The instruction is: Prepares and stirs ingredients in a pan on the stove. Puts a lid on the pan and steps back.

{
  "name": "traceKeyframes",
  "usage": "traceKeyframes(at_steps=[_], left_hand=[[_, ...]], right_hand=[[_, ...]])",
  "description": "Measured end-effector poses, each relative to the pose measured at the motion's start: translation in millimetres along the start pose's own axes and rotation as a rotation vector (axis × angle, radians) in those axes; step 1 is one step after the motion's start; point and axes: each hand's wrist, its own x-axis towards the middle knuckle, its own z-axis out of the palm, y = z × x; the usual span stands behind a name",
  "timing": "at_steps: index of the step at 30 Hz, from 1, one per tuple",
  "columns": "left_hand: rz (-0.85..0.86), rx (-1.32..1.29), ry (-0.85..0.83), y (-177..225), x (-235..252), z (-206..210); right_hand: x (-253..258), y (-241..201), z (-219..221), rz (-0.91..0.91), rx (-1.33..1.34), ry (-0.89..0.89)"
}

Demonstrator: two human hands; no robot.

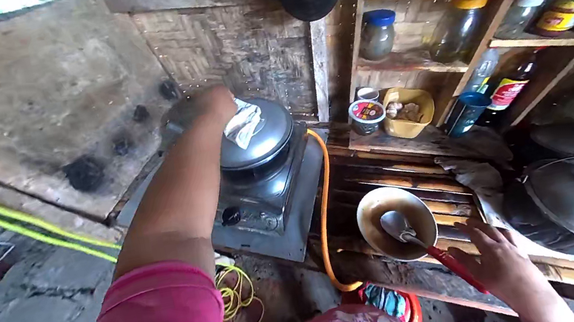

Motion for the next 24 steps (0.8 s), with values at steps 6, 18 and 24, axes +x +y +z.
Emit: traceKeyframes(at_steps=[6,18,24], left_hand=[[-0.019,0.123,-0.193,-7,28,23],[-0.117,0.138,-0.139,15,4,26],[-0.027,0.207,-0.159,12,4,31]], right_hand=[[5,-8,5,0.214,-0.051,-0.256],[24,-15,23,0.257,-0.107,-0.619],[16,-6,23,0.221,-0.034,-0.634]])
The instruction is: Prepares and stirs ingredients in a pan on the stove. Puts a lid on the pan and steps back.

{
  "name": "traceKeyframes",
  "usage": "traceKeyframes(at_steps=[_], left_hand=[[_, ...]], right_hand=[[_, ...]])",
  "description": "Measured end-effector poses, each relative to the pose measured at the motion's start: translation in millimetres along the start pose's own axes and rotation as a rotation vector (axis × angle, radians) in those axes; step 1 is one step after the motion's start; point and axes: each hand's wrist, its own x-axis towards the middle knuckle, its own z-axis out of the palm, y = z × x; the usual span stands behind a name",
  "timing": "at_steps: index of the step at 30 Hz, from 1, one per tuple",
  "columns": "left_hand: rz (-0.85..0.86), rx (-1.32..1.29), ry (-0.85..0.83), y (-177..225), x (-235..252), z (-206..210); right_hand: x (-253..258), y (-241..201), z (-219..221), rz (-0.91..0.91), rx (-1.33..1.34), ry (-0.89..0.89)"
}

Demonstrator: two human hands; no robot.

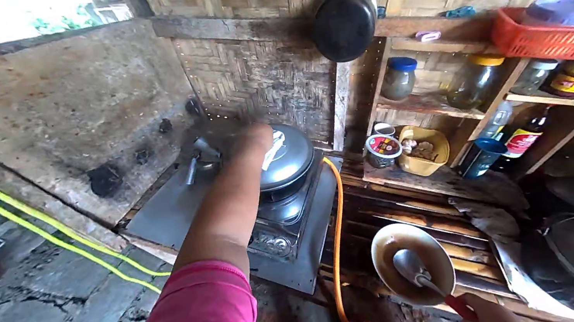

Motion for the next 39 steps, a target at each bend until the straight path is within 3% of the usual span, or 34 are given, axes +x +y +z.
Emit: traceKeyframes(at_steps=[4,11,14,17,21,27,32,39], left_hand=[[0.038,0.034,0.003,-3,-1,-1],[-0.019,-0.085,0.084,-26,-15,-27],[-0.022,-0.238,0.194,-60,-24,-35],[-0.101,-0.392,0.264,-92,-64,-47],[-0.237,-0.625,0.399,-132,-122,-37],[-0.553,-0.946,0.619,-164,-183,18],[-0.691,-1.122,0.782,-166,-219,55],[-0.766,-1.362,0.937,-153,-251,89]], right_hand=[[-8,10,-10,-0.096,0.148,0.043],[-15,0,-38,-0.214,0.648,0.43],[5,-15,-51,-0.302,0.875,0.398],[26,-42,-69,-0.421,0.908,0.314],[31,-110,-106,-0.57,0.56,0.366],[64,-201,-147,-0.769,-0.05,0.706],[59,-255,-159,-0.824,-0.399,0.728],[53,-297,-130,-0.76,-0.77,0.615]])
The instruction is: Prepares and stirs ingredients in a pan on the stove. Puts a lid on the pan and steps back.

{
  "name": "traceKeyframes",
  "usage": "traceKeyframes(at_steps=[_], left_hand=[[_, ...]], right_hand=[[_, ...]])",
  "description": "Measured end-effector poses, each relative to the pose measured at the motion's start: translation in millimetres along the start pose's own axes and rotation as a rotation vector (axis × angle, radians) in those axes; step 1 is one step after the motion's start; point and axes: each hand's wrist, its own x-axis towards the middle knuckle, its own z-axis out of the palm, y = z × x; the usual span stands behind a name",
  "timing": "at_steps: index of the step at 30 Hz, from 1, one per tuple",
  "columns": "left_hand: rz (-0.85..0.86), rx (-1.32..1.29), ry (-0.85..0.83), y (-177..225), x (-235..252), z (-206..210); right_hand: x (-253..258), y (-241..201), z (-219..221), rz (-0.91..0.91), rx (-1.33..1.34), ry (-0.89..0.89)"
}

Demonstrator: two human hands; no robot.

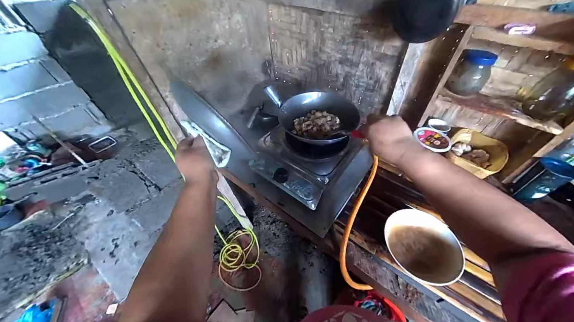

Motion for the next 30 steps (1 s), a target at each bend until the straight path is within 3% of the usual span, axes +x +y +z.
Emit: traceKeyframes(at_steps=[5,12,18,22,26,30], left_hand=[[-0.077,-0.186,-0.001,-18,-9,1],[-0.187,-0.287,-0.041,-37,-10,14],[-0.21,-0.342,-0.059,-42,-11,20],[-0.214,-0.382,-0.08,-39,-15,19],[-0.221,-0.385,-0.083,-38,-20,21],[-0.209,-0.414,-0.109,-33,-30,26]], right_hand=[[42,-13,9,-0.01,-0.001,-0.003],[89,15,-18,0.236,0.2,0.008],[122,39,35,0.515,0.526,-0.096],[133,28,64,0.576,0.779,-0.082],[136,2,57,0.502,0.858,-0.058],[91,-40,5,0.259,0.439,-0.115]])
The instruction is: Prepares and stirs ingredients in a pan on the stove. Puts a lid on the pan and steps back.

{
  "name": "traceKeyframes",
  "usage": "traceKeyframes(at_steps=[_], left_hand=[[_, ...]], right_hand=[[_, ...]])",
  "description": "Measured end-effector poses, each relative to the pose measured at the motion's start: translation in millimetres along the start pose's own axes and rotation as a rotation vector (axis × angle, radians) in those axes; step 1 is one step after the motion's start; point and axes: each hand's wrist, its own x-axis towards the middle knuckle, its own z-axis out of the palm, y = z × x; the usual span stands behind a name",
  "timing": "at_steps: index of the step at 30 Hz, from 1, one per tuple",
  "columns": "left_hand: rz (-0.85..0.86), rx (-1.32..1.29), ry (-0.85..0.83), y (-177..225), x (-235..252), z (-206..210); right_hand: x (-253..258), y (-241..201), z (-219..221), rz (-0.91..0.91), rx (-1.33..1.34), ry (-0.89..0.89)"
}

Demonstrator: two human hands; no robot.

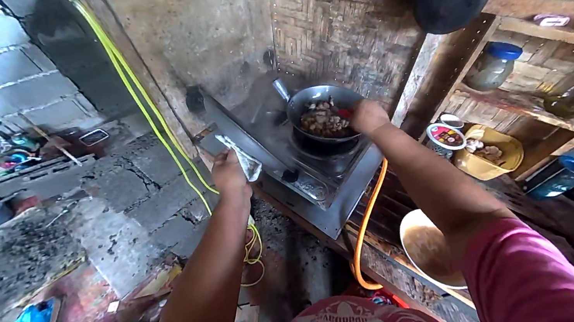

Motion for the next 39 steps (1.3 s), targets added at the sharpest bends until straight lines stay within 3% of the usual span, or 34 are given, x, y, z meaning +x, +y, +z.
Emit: traceKeyframes(at_steps=[4,11,17,23,29,34,39], left_hand=[[-0.001,-0.025,-0.043,-3,-10,8],[-0.008,-0.038,-0.051,0,-23,15],[-0.032,-0.066,-0.022,-3,-24,12],[-0.054,-0.1,0.042,-3,-19,8],[-0.047,-0.097,0.012,-1,-14,-4],[-0.06,-0.093,0.003,1,-9,-9],[-0.055,-0.123,-0.005,6,-12,0]], right_hand=[[-39,-11,1,-0.167,-0.264,0.075],[-83,24,-20,-0.231,-0.292,0.085],[-37,35,6,-0.145,-0.3,0.056],[26,58,-22,0.056,-0.041,0.127],[79,59,8,0.25,0.223,0.056],[86,30,16,0.056,0.227,-0.009],[42,8,-5,-0.227,-0.162,0.02]])
